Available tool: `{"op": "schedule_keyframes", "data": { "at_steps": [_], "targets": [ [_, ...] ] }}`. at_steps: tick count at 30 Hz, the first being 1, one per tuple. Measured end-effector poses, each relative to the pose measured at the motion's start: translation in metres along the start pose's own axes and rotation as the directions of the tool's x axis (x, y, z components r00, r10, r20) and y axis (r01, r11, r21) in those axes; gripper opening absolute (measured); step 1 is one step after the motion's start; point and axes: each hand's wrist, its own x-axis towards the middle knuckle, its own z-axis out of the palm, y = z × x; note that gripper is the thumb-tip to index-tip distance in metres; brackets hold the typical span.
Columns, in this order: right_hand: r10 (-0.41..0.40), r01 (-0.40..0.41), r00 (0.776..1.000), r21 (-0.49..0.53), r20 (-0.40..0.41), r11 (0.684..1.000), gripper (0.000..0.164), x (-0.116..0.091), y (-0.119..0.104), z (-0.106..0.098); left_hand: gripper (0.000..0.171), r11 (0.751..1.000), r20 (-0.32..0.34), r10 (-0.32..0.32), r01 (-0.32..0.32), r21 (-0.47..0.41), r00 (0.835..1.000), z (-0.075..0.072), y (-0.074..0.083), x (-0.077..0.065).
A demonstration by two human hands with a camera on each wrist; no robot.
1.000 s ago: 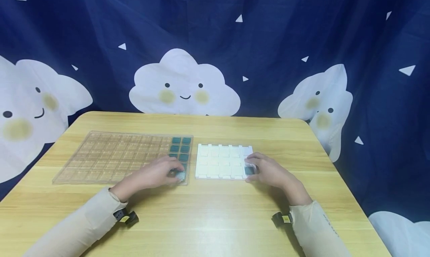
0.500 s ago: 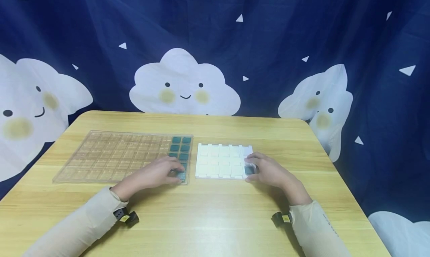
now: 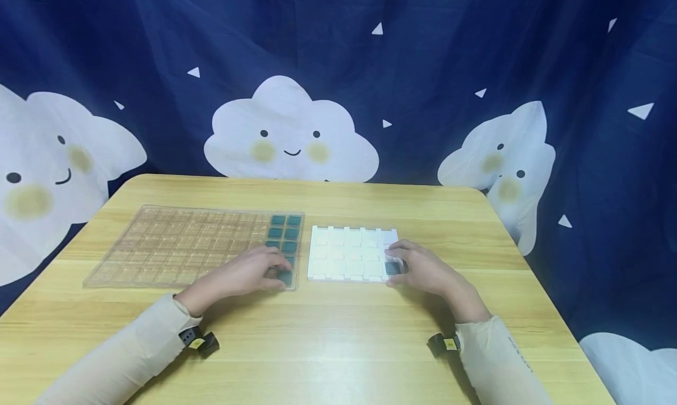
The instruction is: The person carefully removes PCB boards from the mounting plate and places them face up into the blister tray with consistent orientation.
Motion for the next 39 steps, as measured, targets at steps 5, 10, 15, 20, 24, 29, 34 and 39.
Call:
{"op": "schedule_keyframes", "data": {
  "at_steps": [5,10,15,20,24,29,34,39],
  "targets": [
    [0.004,-0.004,1.000,0.003,0.003,1.000,0.066,0.000,0.000,-0.001,0.037,1.000,0.000,0.000,0.000,-0.004,1.000,0.000,0.000,0.000],
    [0.006,-0.006,1.000,0.002,0.004,1.000,0.066,0.000,0.000,-0.001,0.037,1.000,0.003,-0.001,0.001,-0.002,1.000,-0.001,0.001,0.000],
    [0.005,-0.005,1.000,0.008,0.003,1.000,0.067,0.000,0.001,-0.001,0.038,1.000,0.010,-0.009,0.009,0.002,1.000,-0.002,0.003,-0.001],
    [0.008,-0.009,1.000,0.012,0.006,1.000,0.068,0.000,0.000,-0.001,0.038,1.000,0.002,-0.010,0.010,-0.013,1.000,-0.003,0.004,0.000],
    [0.010,-0.010,1.000,0.019,0.011,1.000,0.068,0.000,-0.001,-0.001,0.038,1.000,-0.031,0.017,-0.017,0.006,0.999,-0.005,0.008,0.004],
    [-0.001,0.001,1.000,0.015,0.010,1.000,0.066,-0.002,0.000,-0.001,0.037,0.999,-0.033,0.018,-0.017,0.028,0.999,-0.008,0.017,0.015],
    [-0.017,0.017,1.000,0.021,0.002,1.000,0.065,-0.002,0.002,-0.001,0.037,1.000,-0.005,0.022,-0.022,0.020,1.000,-0.011,0.028,0.031],
    [-0.027,0.028,1.000,0.018,-0.004,0.999,0.065,-0.002,0.002,-0.001,0.037,0.998,-0.004,0.065,-0.065,0.008,0.998,-0.015,0.040,0.048]
  ]
}}
